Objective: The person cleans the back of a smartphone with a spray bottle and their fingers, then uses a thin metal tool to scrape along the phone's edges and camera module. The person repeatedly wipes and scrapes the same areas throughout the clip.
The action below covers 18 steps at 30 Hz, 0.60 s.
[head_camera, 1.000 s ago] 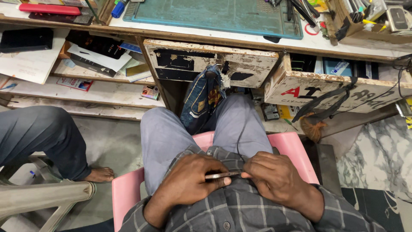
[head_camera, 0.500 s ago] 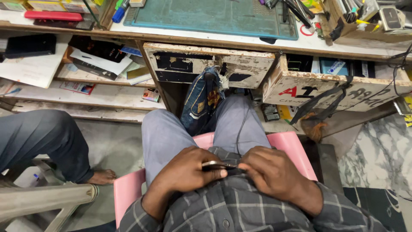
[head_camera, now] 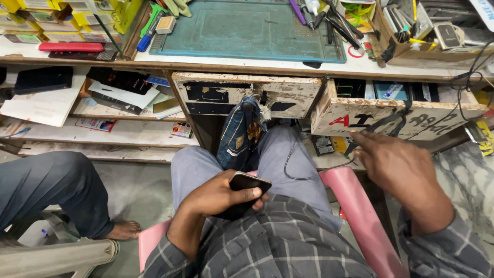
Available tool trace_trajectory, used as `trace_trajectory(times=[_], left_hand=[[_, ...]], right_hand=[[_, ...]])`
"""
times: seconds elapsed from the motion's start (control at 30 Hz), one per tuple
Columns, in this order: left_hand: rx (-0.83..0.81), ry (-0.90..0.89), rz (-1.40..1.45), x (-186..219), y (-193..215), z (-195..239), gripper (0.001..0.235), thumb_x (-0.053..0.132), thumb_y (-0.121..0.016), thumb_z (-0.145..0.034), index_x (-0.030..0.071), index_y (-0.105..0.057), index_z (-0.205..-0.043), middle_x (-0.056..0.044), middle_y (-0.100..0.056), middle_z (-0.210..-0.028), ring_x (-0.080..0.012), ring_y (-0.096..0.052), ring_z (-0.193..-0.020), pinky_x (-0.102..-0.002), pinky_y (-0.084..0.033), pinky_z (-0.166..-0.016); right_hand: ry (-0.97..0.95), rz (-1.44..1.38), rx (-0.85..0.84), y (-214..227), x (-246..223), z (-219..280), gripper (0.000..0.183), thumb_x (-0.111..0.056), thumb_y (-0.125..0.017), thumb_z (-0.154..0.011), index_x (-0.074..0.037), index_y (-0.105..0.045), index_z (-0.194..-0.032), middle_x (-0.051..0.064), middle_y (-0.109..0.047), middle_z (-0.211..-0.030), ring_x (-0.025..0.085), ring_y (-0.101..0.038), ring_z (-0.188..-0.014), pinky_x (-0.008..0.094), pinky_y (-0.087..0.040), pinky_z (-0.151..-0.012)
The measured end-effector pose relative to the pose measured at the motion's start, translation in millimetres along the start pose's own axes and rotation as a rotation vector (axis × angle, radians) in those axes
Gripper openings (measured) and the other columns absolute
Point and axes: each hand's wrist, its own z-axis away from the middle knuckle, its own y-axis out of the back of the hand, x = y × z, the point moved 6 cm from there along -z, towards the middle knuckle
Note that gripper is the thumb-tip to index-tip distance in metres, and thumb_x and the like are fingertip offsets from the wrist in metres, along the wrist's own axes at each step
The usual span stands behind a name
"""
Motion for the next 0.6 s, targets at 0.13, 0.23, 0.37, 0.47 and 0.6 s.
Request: trace_trajectory(times=[0.13, 0.23, 0.37, 0.47, 0.6], left_hand=[[0.009, 0.062, -0.119, 5, -1, -9, 0.022, 0.023, -0.075, -0.093, 0.001, -0.076, -0.095, -0.002, -0.076, -0.081, -0.0104, -0.068, -0.075, -0.028, -0.055, -0.075], [0.121, 0.088, -0.222, 8, -2, -14, 0.021, 0.021, -0.081, -0.085, 0.005, -0.078, -0.097, 0.0, -0.077, -0.079, -0.0079, -0.066, -0.07, -0.029, -0.055, -0.067], [0.244, 0.054, -0.297, 16, -1, -10, 0.024, 0.02, -0.086, -0.078, 0.008, -0.079, -0.097, -0.003, -0.079, -0.079, -0.0089, -0.069, -0.071, -0.028, -0.056, -0.068], [0.387, 0.073, -0.464, 19, 1, -5, 0.037, 0.031, -0.09, -0.074, 0.011, -0.079, -0.103, -0.006, -0.08, -0.086, -0.0185, -0.079, -0.077, -0.033, -0.059, -0.071], [0.631, -0.03, -0.781, 33, -3, 0, 0.089, 0.041, -0.097, -0.056, 0.011, -0.059, -0.13, -0.015, -0.074, -0.105, -0.0376, -0.071, -0.095, -0.047, -0.056, -0.075]], right_hand=[[0.081, -0.485, -0.083, -9, -45, -5, 0.034, -0.026, -0.068, -0.087, -0.022, -0.078, -0.119, 0.005, -0.078, -0.11, 0.028, -0.076, -0.083, 0.039, -0.061, -0.071], [0.414, -0.85, -0.02, -9, -98, 1, 0.027, -0.024, -0.072, -0.091, -0.009, -0.077, -0.113, 0.01, -0.08, -0.103, 0.025, -0.078, -0.088, 0.035, -0.06, -0.075], [0.135, -1.022, -0.379, -49, -116, -4, 0.025, -0.021, -0.076, -0.085, -0.007, -0.077, -0.106, 0.007, -0.082, -0.085, 0.015, -0.078, -0.073, 0.027, -0.062, -0.06], [-0.019, -1.104, -0.489, -74, -113, -7, 0.019, -0.019, -0.075, -0.088, -0.005, -0.079, -0.101, 0.006, -0.081, -0.078, 0.012, -0.075, -0.069, 0.027, -0.059, -0.06], [-0.191, -1.274, -0.563, -107, -104, -6, 0.021, -0.015, -0.074, -0.089, -0.001, -0.076, -0.104, 0.007, -0.079, -0.081, 0.011, -0.075, -0.071, 0.026, -0.059, -0.064]])
